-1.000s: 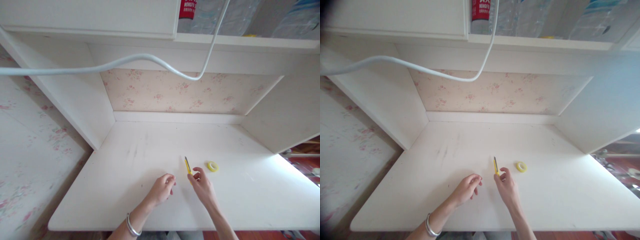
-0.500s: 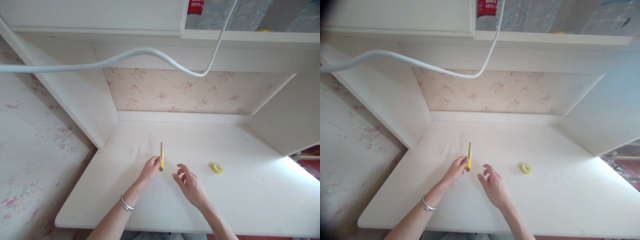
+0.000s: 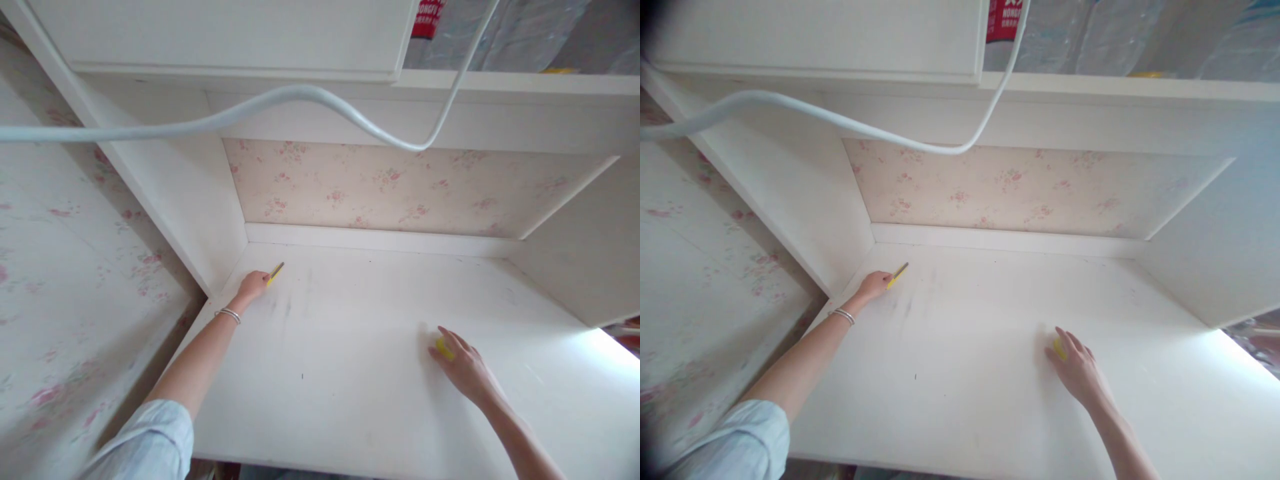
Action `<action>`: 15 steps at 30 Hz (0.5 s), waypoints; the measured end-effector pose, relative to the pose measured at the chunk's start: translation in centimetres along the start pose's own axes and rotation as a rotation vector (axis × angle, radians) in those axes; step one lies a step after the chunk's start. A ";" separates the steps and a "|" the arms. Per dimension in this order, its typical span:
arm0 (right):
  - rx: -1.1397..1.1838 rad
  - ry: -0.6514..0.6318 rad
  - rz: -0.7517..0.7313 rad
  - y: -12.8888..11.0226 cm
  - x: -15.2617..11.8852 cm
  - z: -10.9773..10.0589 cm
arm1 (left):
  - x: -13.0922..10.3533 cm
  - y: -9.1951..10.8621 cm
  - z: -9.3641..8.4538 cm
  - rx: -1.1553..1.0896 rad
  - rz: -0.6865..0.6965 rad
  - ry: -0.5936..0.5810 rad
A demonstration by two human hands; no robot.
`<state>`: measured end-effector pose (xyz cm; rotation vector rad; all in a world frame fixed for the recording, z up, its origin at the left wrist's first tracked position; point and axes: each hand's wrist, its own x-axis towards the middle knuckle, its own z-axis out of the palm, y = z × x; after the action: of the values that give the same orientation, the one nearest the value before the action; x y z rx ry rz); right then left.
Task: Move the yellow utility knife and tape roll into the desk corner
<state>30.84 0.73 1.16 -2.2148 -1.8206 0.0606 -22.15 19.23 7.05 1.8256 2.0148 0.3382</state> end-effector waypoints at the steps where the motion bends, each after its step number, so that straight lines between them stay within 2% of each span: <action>1: 0.009 -0.011 0.005 -0.1 0.0 0.1 | 0.1 -0.1 0.0 0.001 -0.003 -0.001; 6: 0.084 -0.054 0.145 -2.4 0.3 -1.1 | -0.1 -0.1 -0.5 -0.010 0.013 0.050; 9: 0.329 -0.063 0.241 -5.6 0.3 -1.6 | -1.9 0.8 -0.7 -0.040 0.079 0.123; 12: 0.809 -0.150 0.270 -10.8 -0.3 -1.5 | -6.1 2.7 0.2 -0.103 0.218 0.125; 14: 1.134 -0.290 0.243 -15.1 -1.1 -1.4 | -9.9 4.5 1.5 -0.169 0.344 0.052; 15: 1.255 -0.358 0.231 -17.3 -1.6 -1.4 | -11.9 5.5 2.2 -0.286 0.467 -0.025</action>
<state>14.29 1.88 6.39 -1.4550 -1.0511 1.2989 -15.49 7.92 9.04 2.0750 1.4140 0.6915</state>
